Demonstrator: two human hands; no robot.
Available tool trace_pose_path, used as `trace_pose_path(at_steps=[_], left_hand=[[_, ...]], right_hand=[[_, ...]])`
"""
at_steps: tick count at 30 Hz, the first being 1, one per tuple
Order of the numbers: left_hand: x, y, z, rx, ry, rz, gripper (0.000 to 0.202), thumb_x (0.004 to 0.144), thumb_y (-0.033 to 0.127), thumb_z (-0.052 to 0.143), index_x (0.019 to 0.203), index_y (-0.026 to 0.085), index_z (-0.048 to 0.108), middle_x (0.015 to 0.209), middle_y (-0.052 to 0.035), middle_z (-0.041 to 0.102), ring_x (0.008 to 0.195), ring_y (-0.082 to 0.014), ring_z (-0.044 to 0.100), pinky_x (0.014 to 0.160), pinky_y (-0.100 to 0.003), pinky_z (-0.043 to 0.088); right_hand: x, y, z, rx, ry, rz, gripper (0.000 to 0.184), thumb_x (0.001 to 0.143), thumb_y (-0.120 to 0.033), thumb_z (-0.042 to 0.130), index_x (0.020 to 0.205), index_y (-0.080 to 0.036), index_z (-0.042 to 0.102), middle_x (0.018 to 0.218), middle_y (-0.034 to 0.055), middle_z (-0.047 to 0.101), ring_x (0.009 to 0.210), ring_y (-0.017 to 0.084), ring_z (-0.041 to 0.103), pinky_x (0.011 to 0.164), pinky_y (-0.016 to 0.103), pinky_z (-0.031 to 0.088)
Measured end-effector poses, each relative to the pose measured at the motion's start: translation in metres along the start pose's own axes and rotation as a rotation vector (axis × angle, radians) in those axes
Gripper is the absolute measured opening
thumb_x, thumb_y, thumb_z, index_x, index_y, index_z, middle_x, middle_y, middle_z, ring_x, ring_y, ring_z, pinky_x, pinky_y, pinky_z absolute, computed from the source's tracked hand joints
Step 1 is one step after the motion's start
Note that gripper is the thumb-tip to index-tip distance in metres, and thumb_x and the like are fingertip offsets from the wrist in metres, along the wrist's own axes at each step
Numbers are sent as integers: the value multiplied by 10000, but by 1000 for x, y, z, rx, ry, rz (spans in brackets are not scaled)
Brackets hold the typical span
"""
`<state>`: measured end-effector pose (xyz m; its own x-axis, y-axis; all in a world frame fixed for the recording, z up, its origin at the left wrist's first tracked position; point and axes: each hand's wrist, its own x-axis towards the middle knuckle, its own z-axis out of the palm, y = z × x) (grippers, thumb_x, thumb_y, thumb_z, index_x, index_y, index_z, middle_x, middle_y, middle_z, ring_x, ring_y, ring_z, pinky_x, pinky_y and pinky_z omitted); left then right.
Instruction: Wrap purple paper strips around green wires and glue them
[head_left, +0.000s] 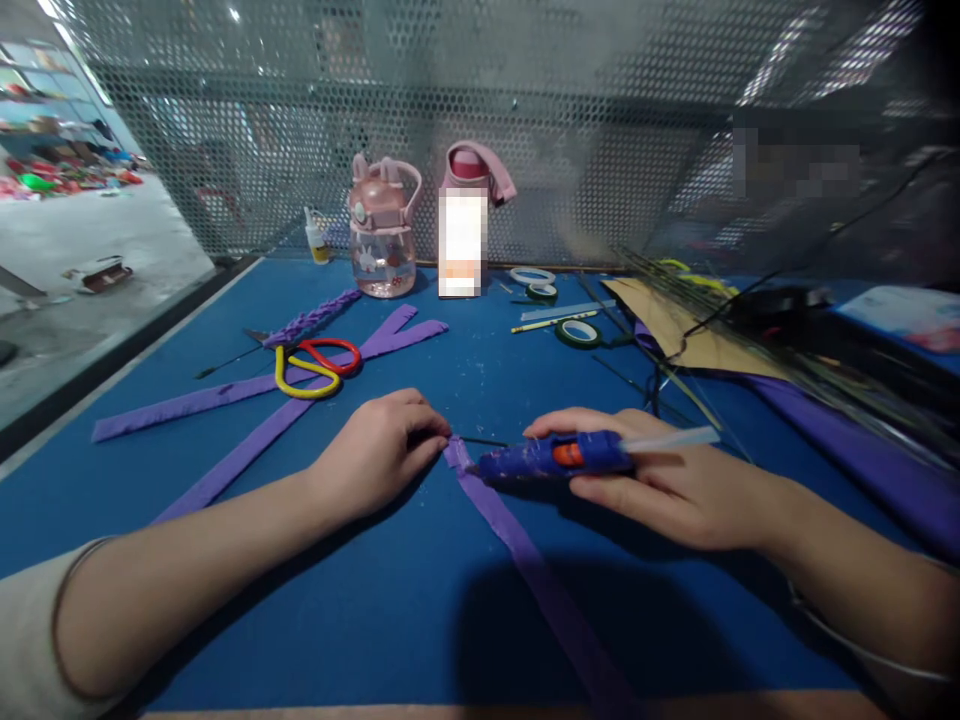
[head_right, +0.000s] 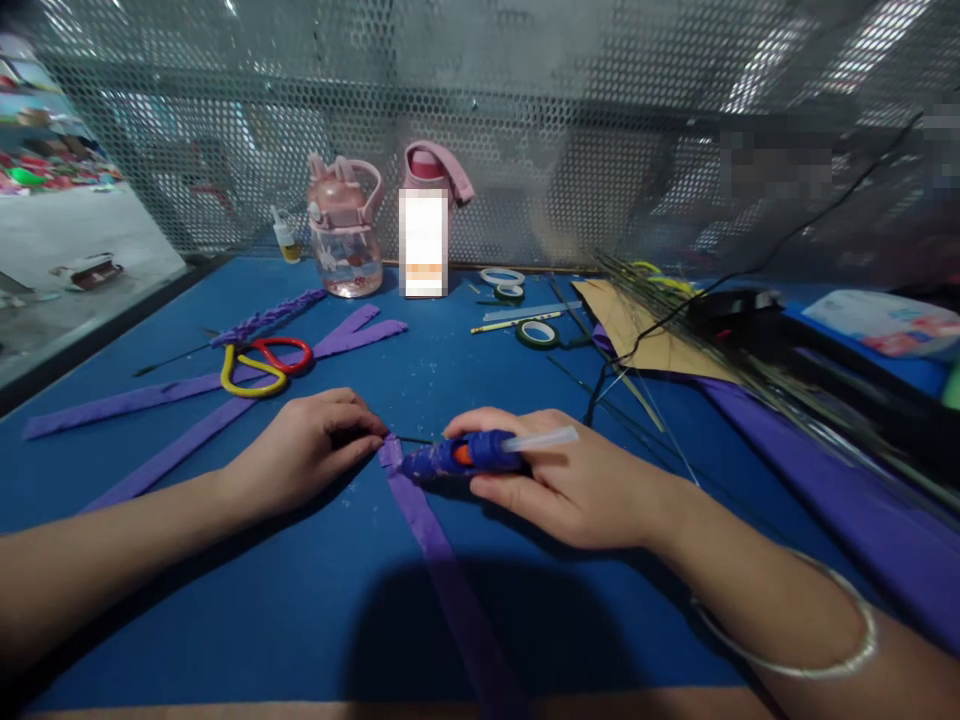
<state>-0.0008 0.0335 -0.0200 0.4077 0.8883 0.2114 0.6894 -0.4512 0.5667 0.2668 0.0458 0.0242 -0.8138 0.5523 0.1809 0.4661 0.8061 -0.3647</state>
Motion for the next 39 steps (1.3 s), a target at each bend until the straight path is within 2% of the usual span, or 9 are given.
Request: trace_pose_path(at_steps=[4,8,13,17,24,28,32,35,39], left_hand=[[-1,-1,1,53,-26,-16,256,882,220,529,1098,180,660,913,-61,604,838,-169,580,764,-283,462],[-3,-4,1,134,-33,-38,208,888,273,523,983,190,687,937,-79,586,895,-213,541,786,-328,447],[-4,-11,-2,100,-45,-18,158,911,232,459,906,179,608,993,-74,601,957,-224,518,840,-354,409],[-3,-16,-7,43,-64,-109,189,947,276,349,948,187,516,870,-51,591,788,-203,531,716,-337,397],[-10,1,-12,-316,61,-69,257,934,384,375,1041,187,502,833,-17,532,751,-160,477,697,-287,365],[-15,15,-7,-778,13,-151,270,907,366,385,812,164,537,634,30,400,575,-110,352,537,-240,276],[-15,25,0,-1045,-89,-230,268,855,371,489,691,159,486,610,36,413,511,-75,298,486,-219,219],[-15,29,2,-1023,-133,-254,301,843,425,532,727,147,515,615,33,444,494,-63,297,466,-210,199],[-17,32,4,-911,-129,-239,342,844,464,542,759,133,553,626,25,473,508,-64,329,473,-202,234]], right_hand=[[-8,15,-10,-110,100,-32,430,857,-261,514,1281,-222,455,1088,68,673,834,198,670,698,272,508],[-12,62,-15,-258,276,55,542,862,-212,455,1390,-192,333,1344,132,518,1162,274,558,943,406,464],[-10,124,-8,-384,286,261,592,850,-178,411,1426,-122,282,1353,185,483,1238,294,486,1025,484,398],[-6,139,3,-434,203,430,617,824,-140,434,1423,-72,302,1310,200,539,1177,302,535,983,454,422],[7,92,-11,-489,244,510,644,712,-78,515,1350,-65,437,1328,226,527,1166,344,517,943,452,396],[25,44,-12,-417,205,450,313,793,-140,486,1059,-148,651,1035,129,697,924,268,636,811,363,458],[44,2,19,28,159,269,176,836,-233,526,935,-182,664,853,36,708,743,157,637,689,256,483],[48,-17,40,408,260,211,162,815,-251,571,931,-157,634,851,40,692,761,145,635,720,259,502],[45,-25,47,641,293,207,99,780,-211,609,862,-160,629,833,31,691,762,137,641,724,254,509]])
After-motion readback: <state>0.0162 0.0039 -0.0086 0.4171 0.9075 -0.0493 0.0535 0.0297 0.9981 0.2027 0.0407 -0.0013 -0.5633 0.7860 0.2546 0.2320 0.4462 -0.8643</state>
